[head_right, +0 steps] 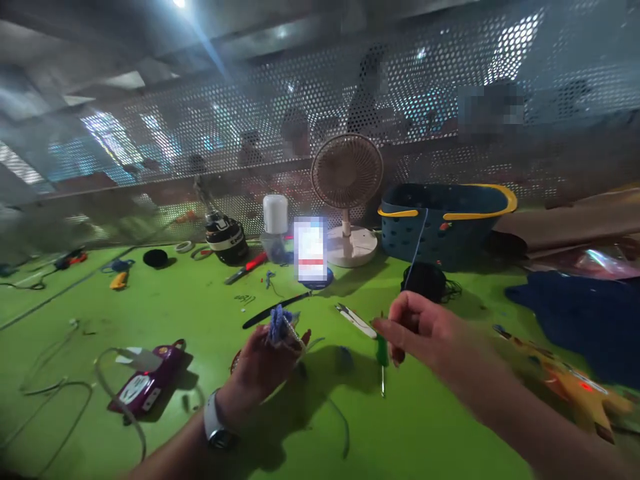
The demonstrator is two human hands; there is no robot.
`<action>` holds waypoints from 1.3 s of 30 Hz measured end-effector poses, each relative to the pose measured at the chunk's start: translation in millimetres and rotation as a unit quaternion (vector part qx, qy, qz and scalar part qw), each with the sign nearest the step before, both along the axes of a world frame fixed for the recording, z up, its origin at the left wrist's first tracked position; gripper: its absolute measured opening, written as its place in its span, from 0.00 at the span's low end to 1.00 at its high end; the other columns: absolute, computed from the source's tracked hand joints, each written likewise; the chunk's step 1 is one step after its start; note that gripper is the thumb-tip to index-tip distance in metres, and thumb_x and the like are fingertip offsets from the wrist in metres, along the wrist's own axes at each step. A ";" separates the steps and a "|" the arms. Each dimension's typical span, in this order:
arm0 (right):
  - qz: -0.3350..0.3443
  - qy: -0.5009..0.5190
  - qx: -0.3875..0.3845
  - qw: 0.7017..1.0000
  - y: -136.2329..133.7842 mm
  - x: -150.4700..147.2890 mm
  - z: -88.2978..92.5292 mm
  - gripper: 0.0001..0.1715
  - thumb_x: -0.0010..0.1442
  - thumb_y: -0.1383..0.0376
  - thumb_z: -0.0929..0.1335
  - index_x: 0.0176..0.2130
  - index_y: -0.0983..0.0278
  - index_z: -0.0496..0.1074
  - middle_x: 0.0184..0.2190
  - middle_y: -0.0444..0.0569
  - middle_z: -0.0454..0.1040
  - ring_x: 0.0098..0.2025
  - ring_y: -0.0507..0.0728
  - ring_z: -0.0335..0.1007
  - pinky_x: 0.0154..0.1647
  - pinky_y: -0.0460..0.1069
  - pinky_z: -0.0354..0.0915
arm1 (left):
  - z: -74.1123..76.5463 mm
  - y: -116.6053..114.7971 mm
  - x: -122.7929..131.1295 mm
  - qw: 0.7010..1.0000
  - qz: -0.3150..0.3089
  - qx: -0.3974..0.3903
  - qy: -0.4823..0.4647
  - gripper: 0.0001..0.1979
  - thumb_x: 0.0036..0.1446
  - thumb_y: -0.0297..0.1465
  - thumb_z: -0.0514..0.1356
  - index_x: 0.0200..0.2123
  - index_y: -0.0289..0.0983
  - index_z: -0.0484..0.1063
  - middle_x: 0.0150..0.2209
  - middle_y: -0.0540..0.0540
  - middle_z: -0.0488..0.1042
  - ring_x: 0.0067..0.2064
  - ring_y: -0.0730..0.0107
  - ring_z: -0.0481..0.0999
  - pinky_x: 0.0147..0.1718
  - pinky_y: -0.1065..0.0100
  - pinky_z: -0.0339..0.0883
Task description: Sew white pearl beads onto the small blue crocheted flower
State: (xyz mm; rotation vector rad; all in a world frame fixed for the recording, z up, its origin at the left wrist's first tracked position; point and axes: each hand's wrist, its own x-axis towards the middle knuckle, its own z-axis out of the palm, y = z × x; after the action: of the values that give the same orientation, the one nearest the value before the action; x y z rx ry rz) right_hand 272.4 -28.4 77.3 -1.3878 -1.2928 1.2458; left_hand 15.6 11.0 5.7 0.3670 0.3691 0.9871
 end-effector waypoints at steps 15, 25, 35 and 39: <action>0.144 0.040 0.015 0.989 23.8 -88.4 -25.8 0.15 0.57 0.55 0.70 0.38 0.63 0.69 0.35 0.47 0.75 0.35 0.54 0.71 0.37 0.49 0.66 | -3.0 8.8 -7.7 0.998 0.051 0.022 0.008 0.16 0.38 0.41 0.72 0.27 0.36 0.77 0.27 0.50 0.78 0.32 0.69 0.76 0.47 0.63 0.66; 0.136 -0.032 0.068 0.988 26.8 -102.0 -20.5 0.05 0.54 0.65 0.68 0.29 0.64 0.69 0.26 0.44 0.71 0.30 0.53 0.66 0.33 0.50 0.62 | -9.3 10.5 -5.1 0.998 0.057 0.033 0.023 0.11 0.43 0.37 0.70 0.28 0.37 0.77 0.29 0.49 0.80 0.33 0.69 0.77 0.41 0.66 0.68; 0.037 0.117 -0.040 0.992 28.9 -73.6 -13.3 0.21 0.51 0.49 0.72 0.26 0.62 0.65 0.20 0.39 0.67 0.24 0.49 0.64 0.32 0.47 0.63 | -11.4 9.2 -9.8 0.998 0.059 -0.017 -0.013 0.09 0.44 0.35 0.69 0.27 0.37 0.76 0.28 0.51 0.79 0.29 0.74 0.76 0.52 0.63 0.66; 0.034 0.096 -0.062 0.993 27.8 -67.0 -15.7 0.27 0.55 0.45 0.68 0.21 0.62 0.60 0.16 0.37 0.60 0.18 0.47 0.56 0.23 0.45 0.59 | 1.7 7.7 -5.2 0.994 0.078 0.040 0.071 0.11 0.41 0.35 0.71 0.29 0.37 0.76 0.29 0.51 0.78 0.33 0.72 0.76 0.45 0.66 0.69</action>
State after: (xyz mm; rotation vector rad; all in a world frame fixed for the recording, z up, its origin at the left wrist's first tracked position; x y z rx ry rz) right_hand 205.3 -0.7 61.6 -1.2827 -1.1539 1.4884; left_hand 10.4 18.7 7.3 0.4879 0.4931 1.1343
